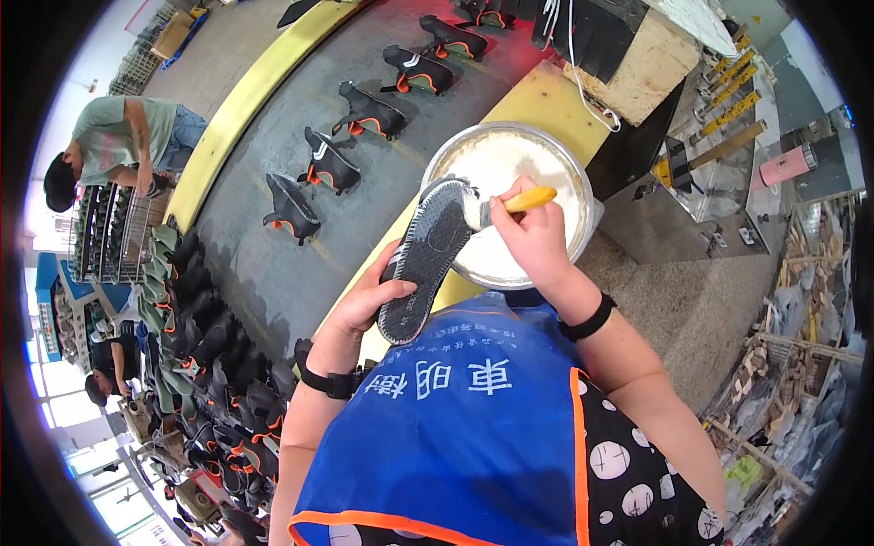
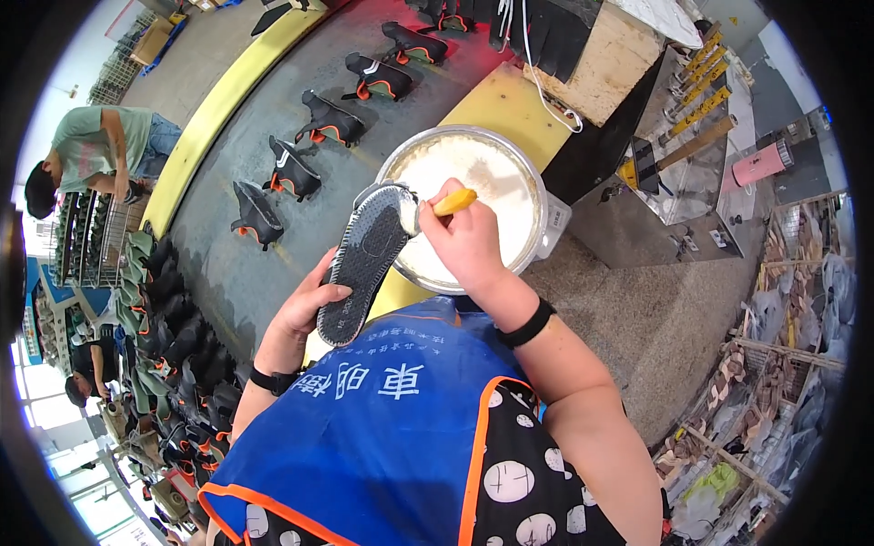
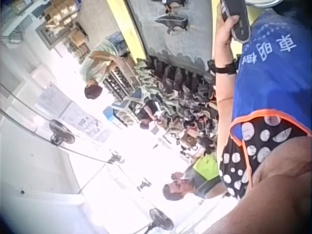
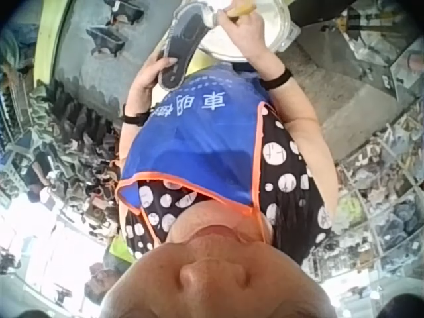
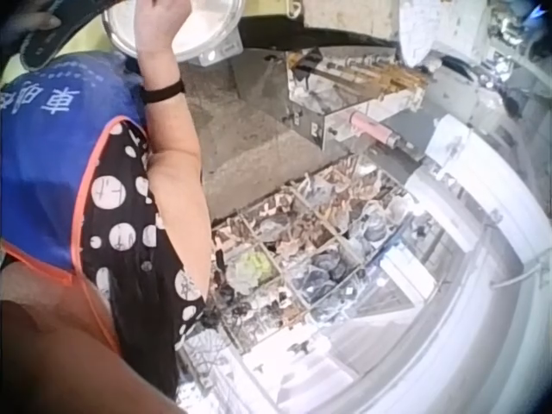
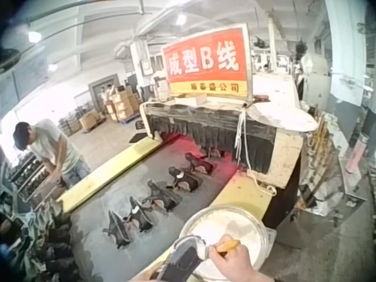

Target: Applying adhesive to the bottom of shoe soles using a handheld brush at an assembly line station.

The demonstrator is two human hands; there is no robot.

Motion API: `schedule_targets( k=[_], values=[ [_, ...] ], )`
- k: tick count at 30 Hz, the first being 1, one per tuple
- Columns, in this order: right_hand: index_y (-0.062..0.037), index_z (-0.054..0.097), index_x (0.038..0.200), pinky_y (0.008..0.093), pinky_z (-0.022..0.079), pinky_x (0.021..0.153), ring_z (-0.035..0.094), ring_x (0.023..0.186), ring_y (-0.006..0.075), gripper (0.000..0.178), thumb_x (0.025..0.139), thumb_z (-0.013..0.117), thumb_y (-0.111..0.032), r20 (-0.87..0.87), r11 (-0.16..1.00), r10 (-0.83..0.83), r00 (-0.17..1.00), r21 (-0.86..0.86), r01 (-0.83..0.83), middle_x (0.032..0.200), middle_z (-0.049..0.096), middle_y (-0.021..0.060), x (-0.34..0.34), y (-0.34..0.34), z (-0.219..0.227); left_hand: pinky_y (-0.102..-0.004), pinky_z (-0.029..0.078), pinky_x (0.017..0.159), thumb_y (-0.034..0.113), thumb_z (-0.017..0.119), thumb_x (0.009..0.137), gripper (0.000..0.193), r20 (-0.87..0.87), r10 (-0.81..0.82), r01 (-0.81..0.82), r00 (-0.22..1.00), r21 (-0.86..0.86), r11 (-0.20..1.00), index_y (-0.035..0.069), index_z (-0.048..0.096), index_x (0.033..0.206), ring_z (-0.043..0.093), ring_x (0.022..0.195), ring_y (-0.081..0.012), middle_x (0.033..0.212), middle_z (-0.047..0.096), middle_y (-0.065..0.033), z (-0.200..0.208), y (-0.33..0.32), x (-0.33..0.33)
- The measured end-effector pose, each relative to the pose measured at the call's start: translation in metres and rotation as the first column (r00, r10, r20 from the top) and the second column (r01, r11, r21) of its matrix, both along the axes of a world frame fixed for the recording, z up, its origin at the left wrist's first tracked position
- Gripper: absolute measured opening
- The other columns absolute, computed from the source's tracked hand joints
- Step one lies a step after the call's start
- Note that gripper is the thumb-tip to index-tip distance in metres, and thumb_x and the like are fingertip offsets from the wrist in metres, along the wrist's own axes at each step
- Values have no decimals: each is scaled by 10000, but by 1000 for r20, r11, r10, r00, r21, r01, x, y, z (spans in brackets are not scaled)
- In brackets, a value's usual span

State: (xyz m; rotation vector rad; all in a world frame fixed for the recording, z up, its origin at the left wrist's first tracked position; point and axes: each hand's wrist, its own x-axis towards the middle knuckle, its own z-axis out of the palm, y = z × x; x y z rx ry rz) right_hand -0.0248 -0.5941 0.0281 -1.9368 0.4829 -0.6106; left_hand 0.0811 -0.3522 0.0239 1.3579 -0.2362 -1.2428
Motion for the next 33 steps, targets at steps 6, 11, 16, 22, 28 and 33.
schedule_targets(
  k=[6, 11, 16, 22, 28, 33],
  values=[
    [-36, 530, 792, 293, 438, 523, 579, 534, 162, 199, 883, 681, -128, -7, 998, 2, 1000, 60, -1, 617, 588, 69, -1, 6, 6, -329, 446, 999, 117, 681, 764, 791, 53, 41, -40, 998, -15, 999, 21, 353, 1477, 551, 1170, -205, 1299, 559, -118, -6, 4, 0],
    [-34, 532, 809, 292, 428, 523, 569, 543, 143, 202, 898, 682, -136, 16, 992, -41, 999, 117, 39, 625, 584, 65, 4, 7, -3, -329, 439, 1008, 120, 691, 767, 800, 60, 50, -46, 997, -63, 997, 24, 345, 1482, 540, 1185, -204, 1304, 555, -121, -10, 4, -2],
    [-25, 531, 811, 276, 424, 523, 564, 547, 124, 200, 904, 675, -129, 12, 945, 160, 987, 287, -157, 631, 589, 58, -17, 38, -1, -331, 431, 1022, 112, 700, 766, 799, 20, 108, -108, 994, -25, 994, 25, 350, 1479, 543, 1185, -205, 1309, 548, -126, -14, 3, -3],
    [-9, 564, 777, 303, 492, 515, 626, 500, 157, 216, 885, 685, -152, -124, 948, 114, 986, 312, -71, 610, 623, 89, 4, 3, 9, -330, 418, 1037, 91, 727, 728, 828, 321, -14, 2, 947, 37, 999, 36, 366, 1471, 538, 1187, -202, 1310, 544, -119, -4, 2, -3],
    [-12, 600, 819, 324, 503, 575, 638, 560, 206, 180, 868, 700, -154, -27, 978, 33, 999, -206, -38, 625, 625, 89, 26, -39, -9, -330, 430, 1019, 104, 742, 707, 848, 457, -139, 150, 878, 12, 989, 58, 379, 1472, 555, 1163, -198, 1295, 555, -107, -3, 4, 1],
    [-23, 668, 865, 287, 499, 676, 661, 751, 201, 101, 848, 743, -89, 268, 972, 217, 939, -148, -182, 865, 691, 75, 26, -38, -1, -301, 476, 986, 173, 663, 805, 796, -224, -78, 57, 971, -101, 993, 16, 318, 1506, 582, 1156, -178, 1334, 551, -123, -12, 17, 5]
  ],
)
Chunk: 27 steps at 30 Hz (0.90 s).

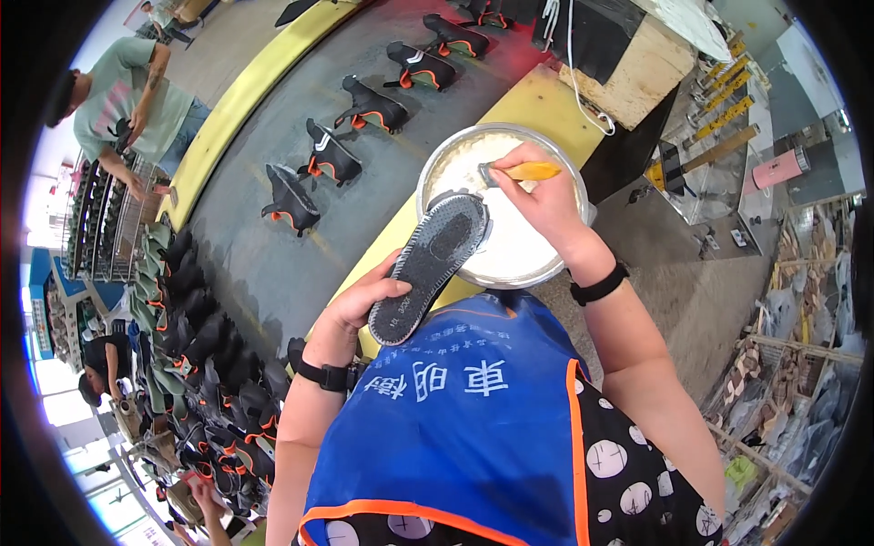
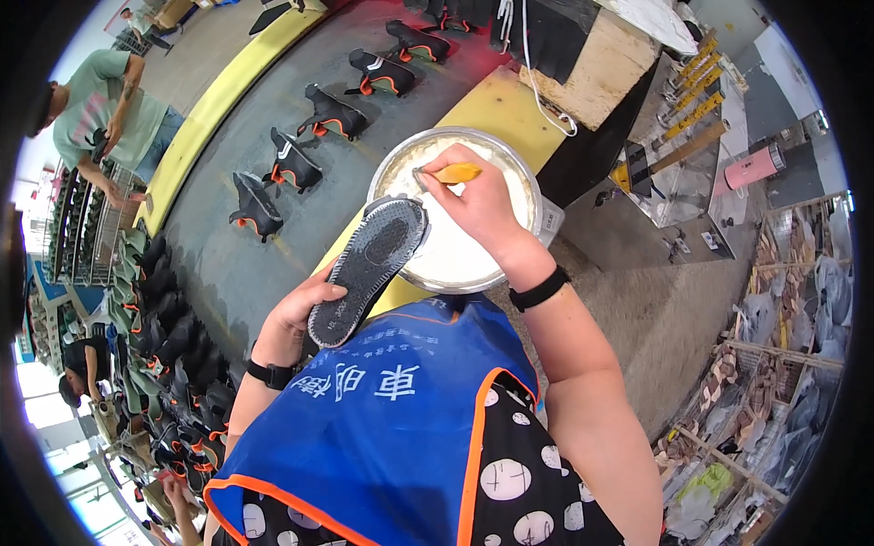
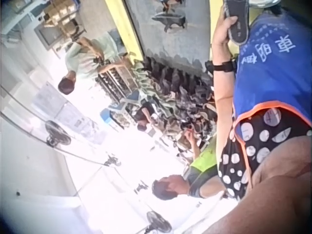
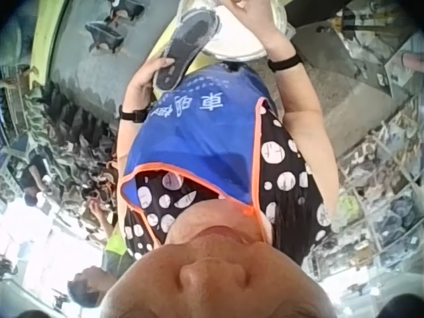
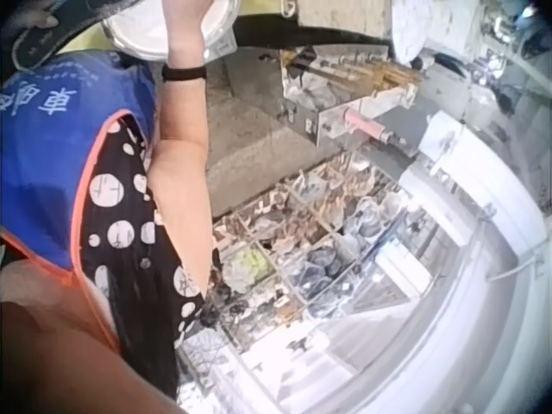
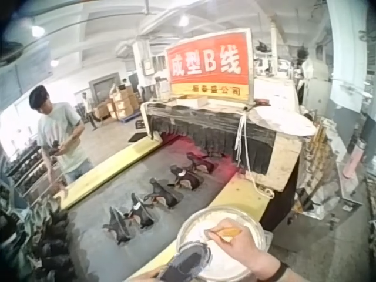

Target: Applying adhesive to the bottom of shoe soles using a handheld brush at an assembly line station.

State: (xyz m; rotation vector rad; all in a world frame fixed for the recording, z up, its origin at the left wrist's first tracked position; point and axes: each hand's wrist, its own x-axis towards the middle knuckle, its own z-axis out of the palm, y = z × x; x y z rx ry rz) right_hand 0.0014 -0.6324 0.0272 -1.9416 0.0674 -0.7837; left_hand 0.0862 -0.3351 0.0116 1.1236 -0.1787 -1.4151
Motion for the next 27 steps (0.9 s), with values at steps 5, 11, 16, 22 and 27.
schedule_targets(
  k=[5, 11, 16, 22, 27],
  values=[
    [-22, 697, 921, 306, 501, 749, 647, 825, 201, 144, 802, 777, -36, 36, 976, 161, 986, 140, -165, 898, 689, 63, -4, 19, 26, -280, 480, 989, 241, 660, 840, 808, -170, -42, 39, 985, -20, 999, -15, 289, 1511, 590, 1161, -153, 1373, 535, -147, -10, 5, 2],
    [-36, 700, 882, 324, 498, 769, 653, 854, 213, 124, 789, 777, -62, -124, 887, 462, 878, 61, -458, 882, 692, 69, 1, 22, 26, -281, 473, 999, 244, 662, 843, 810, -169, -74, 68, 983, -39, 997, -23, 285, 1509, 588, 1170, -156, 1375, 537, -142, -2, 5, -1],
    [-47, 700, 886, 336, 507, 745, 667, 812, 236, 119, 794, 770, -75, -268, 980, 198, 943, 32, -197, 872, 690, 80, 1, 3, 21, -282, 464, 1008, 247, 661, 846, 800, -162, -36, 29, 986, -46, 999, -23, 296, 1505, 582, 1180, -161, 1368, 542, -145, -7, 16, -1],
    [-55, 707, 903, 315, 500, 749, 641, 805, 178, 137, 813, 778, -132, -102, 885, 463, 880, 112, -453, 875, 692, 35, 16, 46, 33, -278, 467, 996, 227, 637, 856, 756, -160, -34, 23, 987, -67, 997, -19, 321, 1497, 577, 1173, -159, 1351, 554, -135, -7, 26, 3],
    [-37, 707, 907, 294, 514, 674, 655, 753, 154, 135, 835, 768, -134, -329, 982, 187, 926, 84, -169, 858, 702, 52, 33, 44, -5, -278, 466, 994, 198, 634, 850, 734, -102, 55, -61, 993, -59, 996, 0, 339, 1492, 578, 1152, -153, 1330, 562, -123, -14, 49, 5]
  ],
)
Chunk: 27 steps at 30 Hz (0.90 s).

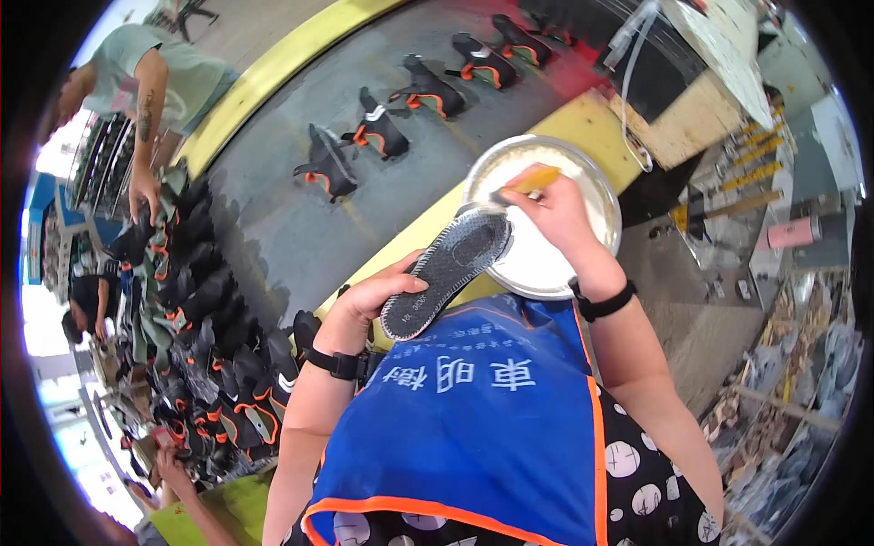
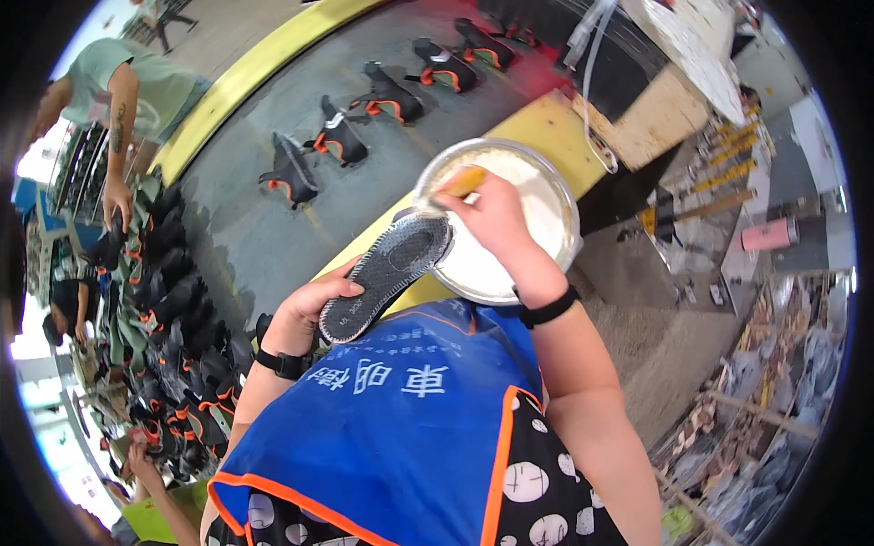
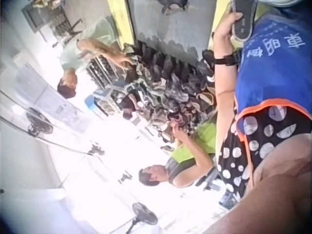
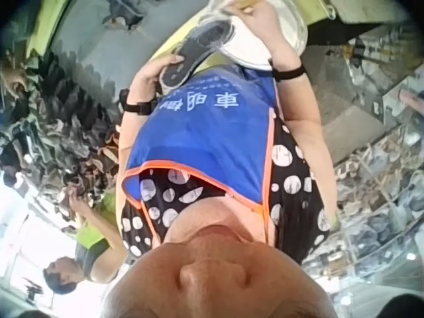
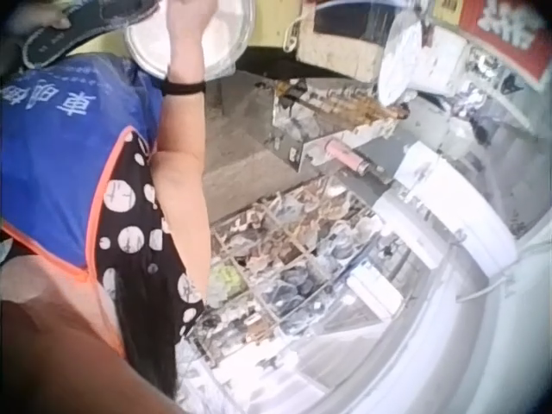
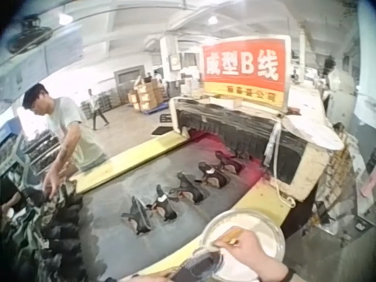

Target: Applying adhesive to the bottom of shoe soles using a handheld brush at an assembly line station.

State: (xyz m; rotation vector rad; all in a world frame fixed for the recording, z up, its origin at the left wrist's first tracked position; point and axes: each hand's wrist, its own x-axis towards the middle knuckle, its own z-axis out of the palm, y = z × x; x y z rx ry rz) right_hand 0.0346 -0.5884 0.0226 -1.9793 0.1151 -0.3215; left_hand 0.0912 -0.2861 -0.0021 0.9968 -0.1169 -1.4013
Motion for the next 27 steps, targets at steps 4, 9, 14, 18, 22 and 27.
schedule_targets(
  k=[4, 9, 14, 18, 22, 27],
  values=[
    [26, 698, 944, 260, 505, 694, 640, 793, 94, 157, 877, 738, -110, -63, 973, -194, 979, 116, 200, 838, 701, 52, -7, -22, -13, -285, 493, 961, 165, 639, 842, 711, 2, 296, -295, 955, -60, 954, 11, 362, 1478, 593, 1128, -156, 1312, 572, -110, -26, 41, 4],
    [35, 639, 966, 217, 443, 599, 530, 656, 63, 157, 950, 658, -120, -223, 892, -360, 906, 204, 405, 764, 593, 5, -30, -53, -16, -510, 543, 916, 320, 545, 870, 547, -302, 713, -734, 632, 62, 677, -67, 542, 1256, 669, 999, -415, 1129, 659, -259, -78, 110, 29],
    [-3, 627, 941, 209, 448, 582, 513, 630, 59, 153, 955, 656, -152, -276, 828, -458, 845, 214, 519, 752, 567, -8, -38, -51, -23, -545, 528, 896, 225, 637, 850, 442, -326, 886, -882, 330, 227, 413, 39, 550, 1242, 641, 1051, -347, 1169, 645, -204, -134, 164, 101],
    [-12, 627, 929, 207, 441, 574, 503, 622, 54, 145, 954, 658, -151, -283, 821, -507, 814, 127, 556, 740, 557, -13, -43, -46, -17, -472, 491, 963, 143, 754, 755, 801, 277, 909, -930, 311, 286, 231, 96, 352, 1447, 628, 1071, -320, 1324, 554, -197, -171, 180, 175],
    [-47, 617, 952, 194, 444, 576, 516, 623, 42, 167, 960, 671, -205, -269, 827, -524, 808, 67, 558, 771, 581, -20, -43, -42, -13, -440, 459, 1022, 225, 789, 738, 943, 846, 371, -924, 382, 337, 183, 197, 264, 1520, 561, 1161, -389, 1388, 500, -218, -210, 201, 229],
    [-9, 625, 946, 205, 431, 583, 522, 632, 59, 137, 957, 653, -143, -233, 795, -572, 787, 82, 602, 751, 583, -2, -42, -23, -5, -474, 387, 1089, 381, 713, 845, 904, 768, 35, -768, 639, 634, 94, 280, 176, 1566, 424, 1320, -420, 1398, 493, -270, -221, 174, 244]
  ],
)
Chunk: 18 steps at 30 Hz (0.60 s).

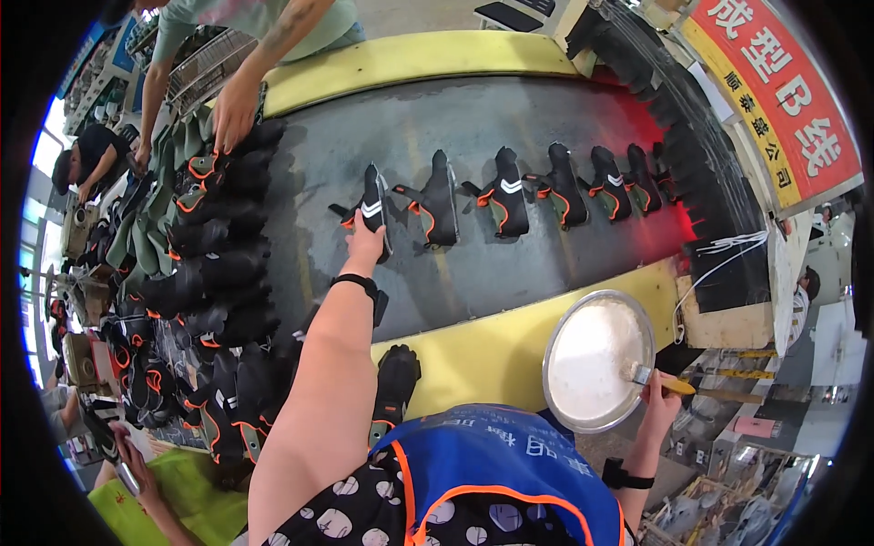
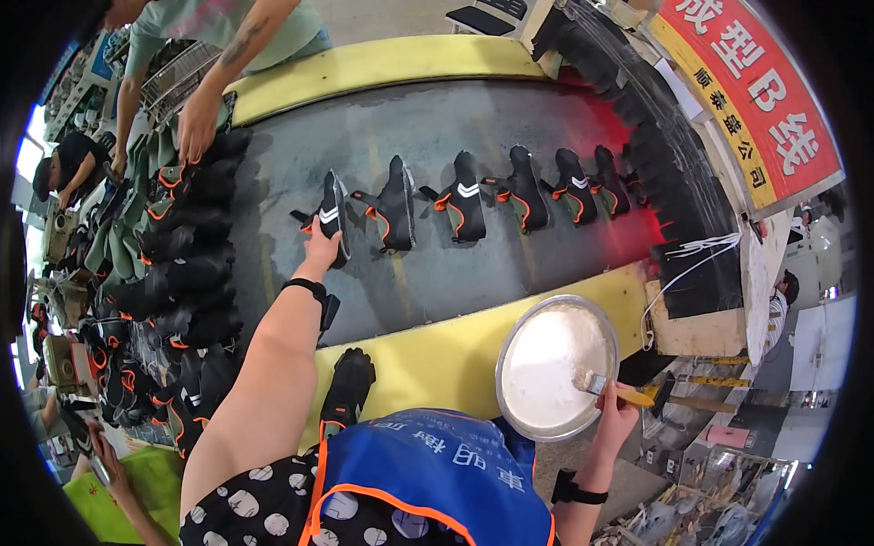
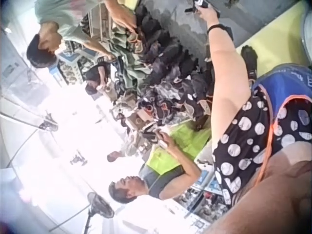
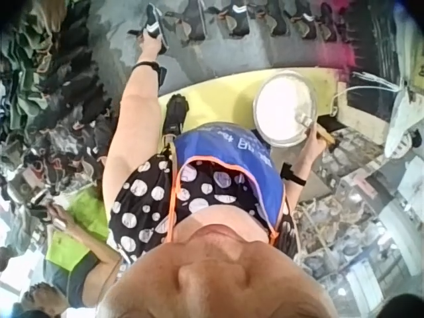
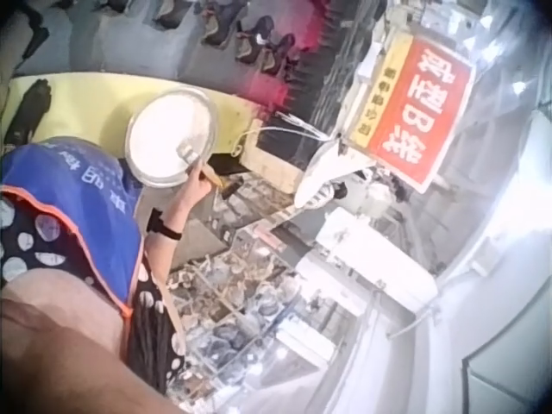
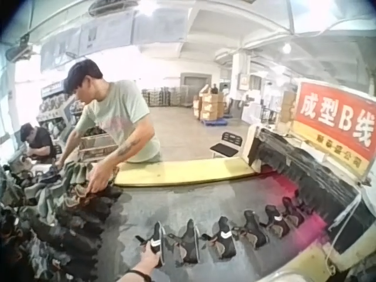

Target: Applying adhesive to the bottom of shoe soles using a handheld brush at an assembly line station.

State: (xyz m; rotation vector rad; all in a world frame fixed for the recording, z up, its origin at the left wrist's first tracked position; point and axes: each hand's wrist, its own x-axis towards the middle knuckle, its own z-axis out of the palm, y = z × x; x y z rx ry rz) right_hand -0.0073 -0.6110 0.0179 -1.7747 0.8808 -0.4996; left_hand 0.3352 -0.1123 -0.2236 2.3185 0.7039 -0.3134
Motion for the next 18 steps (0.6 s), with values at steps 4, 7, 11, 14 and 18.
schedule_targets(
  k=[4, 7, 11, 14, 18],
  values=[
    [-11, 625, 959, 215, 447, 596, 526, 640, 59, 127, 956, 654, -134, -35, 993, 115, 993, -12, -116, 760, 582, -2, 15, 4, 1, -484, 376, 1101, 444, 636, 890, 864, -53, -21, 22, 998, 16, 1000, 242, 151, 1577, 419, 1338, -436, 1409, 494, -257, -1, 1, -30],
    [-4, 627, 965, 211, 447, 601, 530, 650, 60, 135, 955, 657, -135, -32, 989, 147, 989, -3, -147, 778, 587, 0, 28, 11, -2, -470, 385, 1102, 513, 621, 877, 866, -174, -55, 61, 983, 34, 998, 192, 206, 1566, 442, 1339, -434, 1415, 504, -244, 26, -3, -69],
    [14, 641, 1016, 202, 449, 615, 532, 663, 60, 172, 955, 663, -145, 35, 971, 234, 972, 45, -235, 804, 605, 11, 40, 7, -19, -443, 398, 1095, 601, 612, 852, 912, -278, -379, 375, 883, -69, 924, 32, 325, 1504, 485, 1327, -377, 1416, 494, -277, 70, 7, -158],
    [13, 645, 1026, 201, 444, 618, 530, 674, 55, 170, 956, 664, -141, 13, 976, 215, 977, 17, -215, 812, 603, 12, 42, 20, -11, -420, 405, 1090, 647, 547, 878, 903, -331, -347, 324, 878, -122, 938, -5, 362, 1475, 511, 1295, -390, 1363, 533, -293, 120, 2, -217],
    [11, 653, 1048, 185, 443, 629, 522, 685, 45, 212, 964, 662, -183, 62, 951, 298, 953, 71, -302, 813, 590, -9, 39, 20, -17, -426, 419, 1070, 687, 526, 873, 913, -311, -253, 253, 916, -40, 967, -19, 412, 1441, 527, 1275, -398, 1354, 539, -297, 127, 6, -287]
  ],
)
